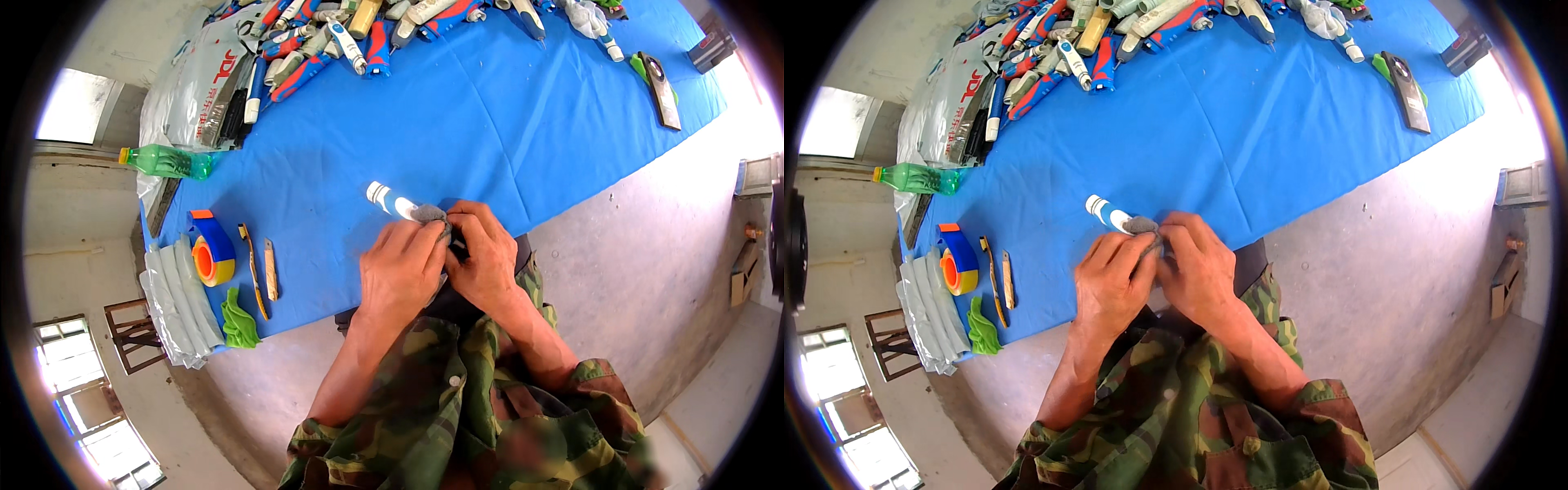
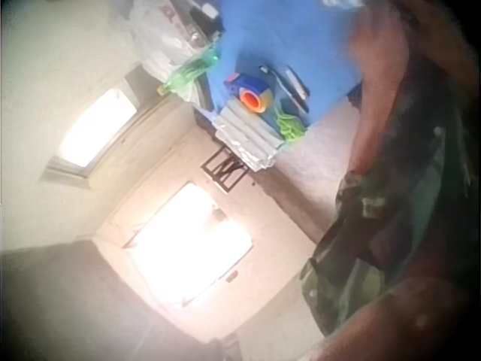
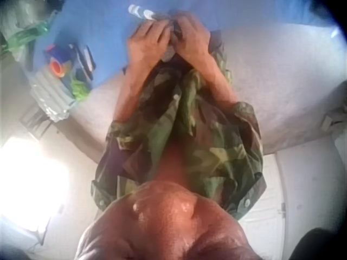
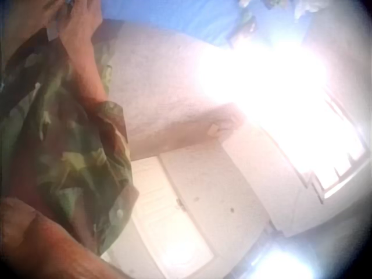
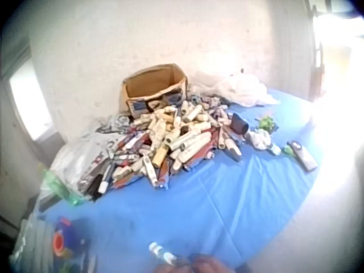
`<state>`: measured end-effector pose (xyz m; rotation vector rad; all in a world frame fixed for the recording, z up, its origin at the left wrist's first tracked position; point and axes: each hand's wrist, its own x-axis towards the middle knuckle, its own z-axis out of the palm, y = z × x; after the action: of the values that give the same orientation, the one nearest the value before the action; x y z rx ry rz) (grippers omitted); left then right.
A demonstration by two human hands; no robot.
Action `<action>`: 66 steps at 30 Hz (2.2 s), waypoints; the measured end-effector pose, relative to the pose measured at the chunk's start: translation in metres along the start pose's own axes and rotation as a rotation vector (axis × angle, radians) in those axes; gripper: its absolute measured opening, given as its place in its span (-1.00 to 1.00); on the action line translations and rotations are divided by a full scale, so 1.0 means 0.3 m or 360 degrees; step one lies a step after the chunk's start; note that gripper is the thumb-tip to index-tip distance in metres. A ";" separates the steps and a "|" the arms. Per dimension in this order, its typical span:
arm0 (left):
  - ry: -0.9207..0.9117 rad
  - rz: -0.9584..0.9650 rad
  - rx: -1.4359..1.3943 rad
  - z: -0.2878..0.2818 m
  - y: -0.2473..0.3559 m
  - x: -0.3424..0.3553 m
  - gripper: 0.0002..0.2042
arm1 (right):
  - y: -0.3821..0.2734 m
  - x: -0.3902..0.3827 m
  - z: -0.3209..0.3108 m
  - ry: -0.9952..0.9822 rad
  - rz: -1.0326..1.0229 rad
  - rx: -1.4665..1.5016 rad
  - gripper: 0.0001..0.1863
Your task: The person wipes the exterior of the clippers with a cloth, removes the clipper head by hand, and continues to wipe and clean the components.
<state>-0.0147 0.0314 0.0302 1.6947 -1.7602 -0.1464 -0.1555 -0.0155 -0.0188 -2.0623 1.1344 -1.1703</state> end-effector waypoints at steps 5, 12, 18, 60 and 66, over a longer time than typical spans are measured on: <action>0.0011 0.0004 0.0034 0.002 -0.044 -0.015 -0.82 | -0.027 0.007 -0.018 -0.0062 0.0025 -0.0040 -0.60; 0.0087 0.0017 0.0067 -0.008 -0.079 -0.022 -0.84 | -0.016 -0.008 -0.005 -0.0163 -0.0033 -0.0137 -0.68; 0.0061 -0.0005 0.0011 -0.016 -0.072 -0.051 -0.83 | -0.036 0.005 -0.009 -0.0148 -0.0025 -0.0151 -0.70; -0.0100 0.0065 0.0344 -0.068 -0.058 -0.052 -0.85 | -0.023 -0.023 0.028 -0.0044 -0.0179 -0.0148 -0.59; 0.0026 -0.0121 0.0466 -0.133 -0.117 -0.017 -0.87 | -0.040 -0.020 0.041 0.0026 -0.0179 -0.0052 -0.60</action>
<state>0.0358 0.0456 0.0404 1.9639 -1.7730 0.0967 -0.1415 -0.0038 -0.0188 -2.1698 1.0636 -1.2314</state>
